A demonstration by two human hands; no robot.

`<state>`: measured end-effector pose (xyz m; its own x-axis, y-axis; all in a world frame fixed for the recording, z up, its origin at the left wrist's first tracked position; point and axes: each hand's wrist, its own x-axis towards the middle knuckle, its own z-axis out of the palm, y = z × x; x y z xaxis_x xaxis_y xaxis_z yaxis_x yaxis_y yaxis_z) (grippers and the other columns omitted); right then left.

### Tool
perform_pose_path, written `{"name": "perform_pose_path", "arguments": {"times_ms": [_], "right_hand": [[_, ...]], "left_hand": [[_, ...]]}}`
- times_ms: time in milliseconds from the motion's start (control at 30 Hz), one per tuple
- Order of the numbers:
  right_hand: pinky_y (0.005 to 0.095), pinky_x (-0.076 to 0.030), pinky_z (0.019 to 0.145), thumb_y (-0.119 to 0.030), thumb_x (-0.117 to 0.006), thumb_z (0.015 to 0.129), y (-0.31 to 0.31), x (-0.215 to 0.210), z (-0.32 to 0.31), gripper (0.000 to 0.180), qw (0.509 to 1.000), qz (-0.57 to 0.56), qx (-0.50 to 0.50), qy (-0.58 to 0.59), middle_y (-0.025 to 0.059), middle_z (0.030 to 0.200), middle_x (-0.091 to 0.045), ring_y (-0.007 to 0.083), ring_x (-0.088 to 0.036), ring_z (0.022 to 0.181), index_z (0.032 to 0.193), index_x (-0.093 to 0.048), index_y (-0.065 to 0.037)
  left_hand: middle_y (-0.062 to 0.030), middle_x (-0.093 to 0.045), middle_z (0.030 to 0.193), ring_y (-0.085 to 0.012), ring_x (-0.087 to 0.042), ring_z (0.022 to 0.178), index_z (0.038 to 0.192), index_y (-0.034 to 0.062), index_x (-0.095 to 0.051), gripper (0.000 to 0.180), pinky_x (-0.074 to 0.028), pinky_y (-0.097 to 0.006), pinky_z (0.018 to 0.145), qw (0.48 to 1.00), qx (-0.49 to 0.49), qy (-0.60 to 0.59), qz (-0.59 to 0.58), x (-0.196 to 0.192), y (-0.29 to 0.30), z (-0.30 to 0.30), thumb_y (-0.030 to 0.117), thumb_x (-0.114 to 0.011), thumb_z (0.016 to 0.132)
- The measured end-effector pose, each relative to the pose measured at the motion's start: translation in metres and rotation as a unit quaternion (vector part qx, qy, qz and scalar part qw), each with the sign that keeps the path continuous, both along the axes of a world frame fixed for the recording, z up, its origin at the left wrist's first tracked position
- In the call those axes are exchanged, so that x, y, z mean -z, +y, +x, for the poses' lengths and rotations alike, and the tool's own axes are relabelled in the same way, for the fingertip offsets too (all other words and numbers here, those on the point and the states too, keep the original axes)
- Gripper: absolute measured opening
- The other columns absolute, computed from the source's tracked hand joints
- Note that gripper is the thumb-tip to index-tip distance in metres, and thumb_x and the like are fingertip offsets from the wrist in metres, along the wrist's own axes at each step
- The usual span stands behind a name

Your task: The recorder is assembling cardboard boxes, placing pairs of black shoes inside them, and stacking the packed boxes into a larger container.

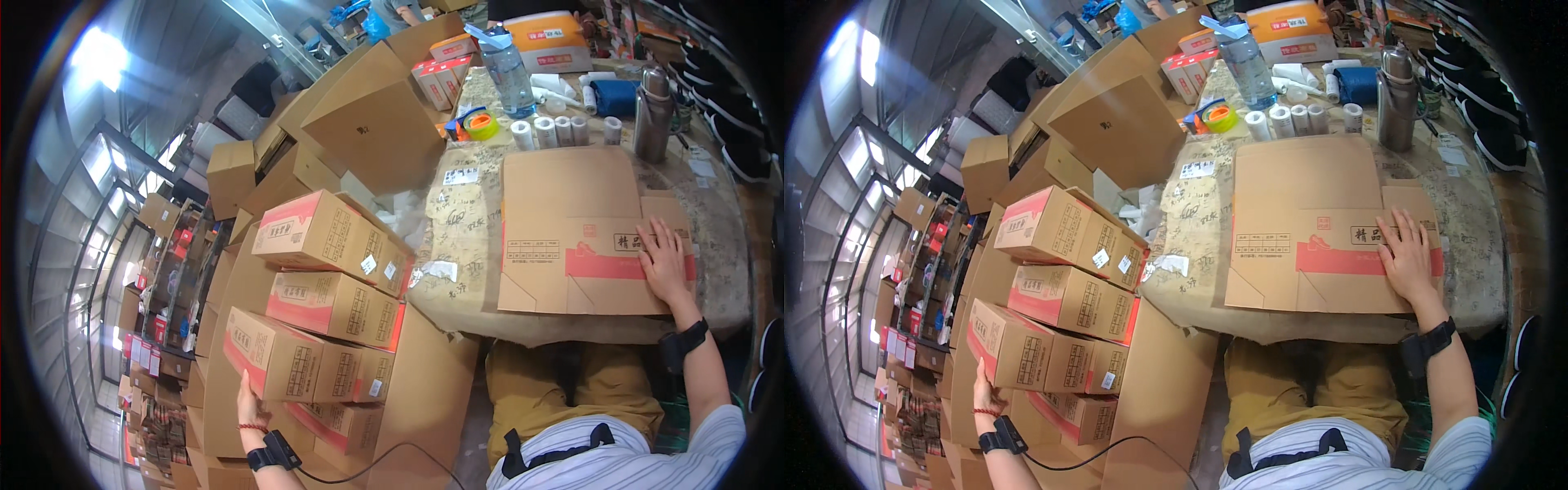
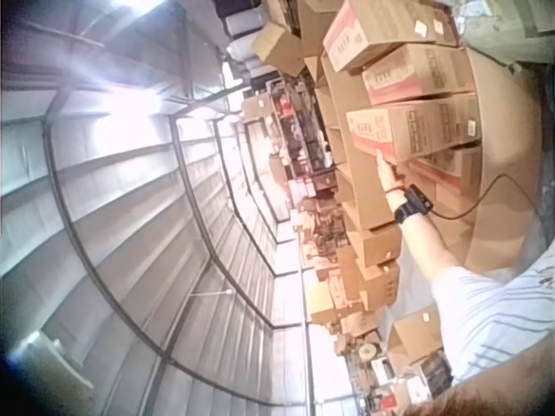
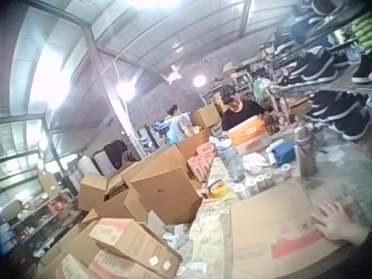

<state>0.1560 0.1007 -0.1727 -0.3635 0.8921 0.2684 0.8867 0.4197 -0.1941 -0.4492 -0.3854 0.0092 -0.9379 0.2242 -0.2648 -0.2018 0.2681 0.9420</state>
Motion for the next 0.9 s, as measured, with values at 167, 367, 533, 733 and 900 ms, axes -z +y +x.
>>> {"name": "perform_pose_path", "arguments": {"times_ms": [167, 367, 533, 733, 900], "right_hand": [[0.0492, -0.019, 0.112, -0.029, -0.055, 0.089, 0.003, 0.004, 0.013, 0.049, 1.0, -0.005, 0.02, 0.002, 0.013, 0.147, -0.033, 0.0301, -0.027, 0.138, 0.136, -0.048, -0.018], [0.0424, -0.037, 0.103, -0.022, -0.071, 0.077, 0.0, 0.013, 0.056, 0.056, 0.955, 0.033, -0.006, 0.294, 0.0181, 0.143, -0.036, 0.0364, -0.041, 0.127, 0.13, -0.054, -0.01], [0.0421, -0.037, 0.104, -0.026, -0.073, 0.077, -0.049, 0.025, 0.091, 0.061, 0.955, -0.002, 0.079, 0.287, 0.0207, 0.144, -0.033, 0.0382, -0.039, 0.129, 0.131, -0.052, -0.009], [0.0457, -0.037, 0.103, -0.043, -0.076, 0.072, -0.094, -0.002, 0.08, 0.077, 0.972, -0.038, 0.083, 0.216, 0.0274, 0.141, -0.035, 0.0431, -0.04, 0.126, 0.136, -0.048, -0.011], [0.0476, -0.037, 0.103, -0.046, -0.078, 0.068, -0.084, -0.011, 0.085, 0.08, 0.979, 0.039, 0.115, 0.165, 0.0252, 0.135, -0.045, 0.0447, -0.043, 0.123, 0.134, -0.05, -0.011]], "left_hand": [[-0.0192, -0.044, 0.138, -0.033, -0.039, 0.129, 0.134, -0.0004, -0.045, 0.054, -0.028, -0.045, 0.108, 0.66, -0.082, 0.711, -0.23, -0.056, 0.101, 0.082, 0.02, -0.062, 0.087], [-0.0205, -0.045, 0.132, -0.0356, -0.042, 0.125, 0.127, 0.0017, -0.051, 0.058, -0.034, -0.044, 0.105, 0.659, 0.331, 0.672, -0.072, 0.037, 0.236, 0.21, 0.011, -0.069, 0.073], [-0.0215, -0.045, 0.13, -0.0358, -0.043, 0.125, 0.134, -0.0002, -0.045, 0.066, -0.035, -0.043, 0.105, 0.749, 0.465, 0.471, 0.012, 0.164, 0.323, 0.251, 0.01, -0.069, 0.074], [-0.0275, -0.037, 0.143, -0.0334, -0.038, 0.133, 0.142, -0.0072, -0.029, 0.074, -0.033, -0.035, 0.106, 0.866, 0.458, 0.198, 0.038, 0.221, 0.361, 0.268, 0.007, -0.065, 0.079], [-0.0262, -0.047, 0.135, -0.0303, -0.048, 0.124, 0.14, -0.0079, -0.033, 0.072, -0.038, -0.034, 0.103, 0.85, 0.468, 0.233, 0.065, 0.158, 0.344, 0.288, -0.01, -0.059, 0.073]]}}
